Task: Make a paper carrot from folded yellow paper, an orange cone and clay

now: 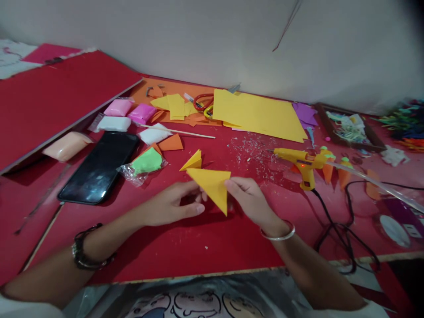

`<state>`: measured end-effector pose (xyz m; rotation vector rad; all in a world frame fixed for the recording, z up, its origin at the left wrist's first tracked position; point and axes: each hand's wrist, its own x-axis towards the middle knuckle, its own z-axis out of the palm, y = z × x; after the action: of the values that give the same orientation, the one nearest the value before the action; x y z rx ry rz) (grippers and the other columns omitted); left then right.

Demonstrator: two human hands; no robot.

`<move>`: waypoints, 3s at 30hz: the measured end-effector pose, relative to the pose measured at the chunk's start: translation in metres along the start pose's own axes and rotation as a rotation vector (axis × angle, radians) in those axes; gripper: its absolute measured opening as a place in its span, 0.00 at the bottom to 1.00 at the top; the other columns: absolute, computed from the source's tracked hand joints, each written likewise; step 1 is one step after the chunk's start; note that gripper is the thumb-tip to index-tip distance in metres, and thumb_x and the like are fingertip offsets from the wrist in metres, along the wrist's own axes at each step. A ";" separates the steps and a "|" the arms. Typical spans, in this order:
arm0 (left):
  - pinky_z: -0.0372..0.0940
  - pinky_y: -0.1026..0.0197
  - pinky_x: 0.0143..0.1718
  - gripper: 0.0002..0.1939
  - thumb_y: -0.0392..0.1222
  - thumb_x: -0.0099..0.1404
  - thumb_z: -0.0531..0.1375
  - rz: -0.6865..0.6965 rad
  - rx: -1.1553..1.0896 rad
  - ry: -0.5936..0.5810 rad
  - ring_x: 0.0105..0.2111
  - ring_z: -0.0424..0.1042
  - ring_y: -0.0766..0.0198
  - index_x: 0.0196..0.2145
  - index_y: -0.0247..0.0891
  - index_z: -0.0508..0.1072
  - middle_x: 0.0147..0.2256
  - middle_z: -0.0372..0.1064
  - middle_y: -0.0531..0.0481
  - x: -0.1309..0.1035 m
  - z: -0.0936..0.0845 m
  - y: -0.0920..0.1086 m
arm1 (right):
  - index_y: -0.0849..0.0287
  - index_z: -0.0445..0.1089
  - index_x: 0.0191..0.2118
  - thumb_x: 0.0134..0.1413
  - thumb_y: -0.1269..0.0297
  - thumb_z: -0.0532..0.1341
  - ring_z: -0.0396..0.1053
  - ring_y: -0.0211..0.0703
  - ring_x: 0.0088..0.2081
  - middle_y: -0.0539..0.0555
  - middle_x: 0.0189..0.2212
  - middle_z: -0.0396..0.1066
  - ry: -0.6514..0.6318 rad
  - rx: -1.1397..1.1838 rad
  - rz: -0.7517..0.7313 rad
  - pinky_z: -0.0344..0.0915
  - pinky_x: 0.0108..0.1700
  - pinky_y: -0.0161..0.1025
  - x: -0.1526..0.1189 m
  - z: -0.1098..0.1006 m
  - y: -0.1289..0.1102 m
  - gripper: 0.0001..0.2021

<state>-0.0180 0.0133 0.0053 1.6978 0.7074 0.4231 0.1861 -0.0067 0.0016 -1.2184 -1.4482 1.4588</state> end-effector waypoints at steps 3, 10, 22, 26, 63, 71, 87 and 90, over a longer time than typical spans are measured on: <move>0.58 0.70 0.27 0.13 0.47 0.63 0.48 -0.046 0.053 0.097 0.26 0.60 0.70 0.30 0.36 0.64 0.26 0.61 0.54 0.001 0.006 0.001 | 0.61 0.63 0.22 0.55 0.56 0.52 0.60 0.30 0.19 0.46 0.17 0.61 -0.202 -0.055 0.035 0.56 0.21 0.29 -0.001 0.004 -0.002 0.16; 0.52 0.69 0.19 0.22 0.50 0.64 0.46 -0.198 -0.070 0.117 0.17 0.54 0.73 0.18 0.34 0.59 0.17 0.55 0.57 0.002 0.001 0.002 | 0.53 0.60 0.50 0.50 0.67 0.59 0.65 0.36 0.44 0.53 0.47 0.65 -0.052 -0.112 -0.282 0.63 0.46 0.35 -0.002 0.001 -0.005 0.19; 0.59 0.66 0.27 0.18 0.51 0.58 0.49 -0.417 -0.149 0.201 0.24 0.62 0.67 0.20 0.36 0.65 0.22 0.63 0.53 -0.008 0.004 -0.003 | 0.59 0.71 0.34 0.49 0.66 0.60 0.68 0.35 0.35 0.52 0.32 0.72 -0.153 -0.248 -0.352 0.64 0.40 0.33 -0.001 0.000 -0.010 0.05; 0.60 0.65 0.31 0.19 0.46 0.61 0.45 -0.246 -0.095 0.028 0.24 0.62 0.68 0.20 0.36 0.66 0.21 0.62 0.53 -0.008 0.003 0.003 | 0.58 0.70 0.30 0.50 0.66 0.59 0.68 0.33 0.30 0.49 0.27 0.72 -0.079 -0.266 -0.315 0.64 0.35 0.31 -0.002 0.002 -0.006 0.04; 0.48 0.70 0.19 0.18 0.47 0.63 0.49 -0.096 0.207 0.191 0.19 0.53 0.74 0.20 0.34 0.61 0.19 0.53 0.57 0.003 0.013 0.000 | 0.60 0.58 0.18 0.59 0.62 0.48 0.58 0.28 0.18 0.45 0.13 0.58 -0.140 -0.428 -0.172 0.54 0.25 0.28 -0.003 0.004 -0.006 0.19; 0.59 0.69 0.27 0.14 0.47 0.61 0.51 -0.102 0.112 0.224 0.28 0.65 0.67 0.31 0.35 0.71 0.29 0.69 0.52 0.002 0.013 0.000 | 0.60 0.58 0.18 0.59 0.61 0.47 0.58 0.29 0.17 0.44 0.13 0.57 -0.206 -0.421 -0.119 0.54 0.23 0.28 -0.004 0.004 -0.007 0.19; 0.58 0.68 0.23 0.17 0.50 0.58 0.51 -0.310 -0.081 0.380 0.22 0.60 0.68 0.18 0.37 0.62 0.18 0.60 0.54 0.003 0.011 0.003 | 0.53 0.71 0.41 0.51 0.67 0.58 0.70 0.38 0.36 0.51 0.34 0.74 -0.066 -0.484 -0.600 0.67 0.40 0.37 -0.002 -0.001 -0.001 0.11; 0.58 0.68 0.25 0.17 0.48 0.60 0.49 -0.266 -0.098 0.308 0.22 0.60 0.69 0.18 0.36 0.63 0.18 0.60 0.54 0.002 0.010 0.004 | 0.54 0.73 0.36 0.49 0.66 0.60 0.71 0.38 0.34 0.51 0.31 0.75 -0.033 -0.426 -0.555 0.67 0.39 0.37 -0.002 0.001 -0.002 0.07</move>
<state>-0.0092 0.0062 0.0064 1.4359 1.1043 0.5270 0.1856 -0.0088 0.0039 -0.9139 -1.9889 0.8216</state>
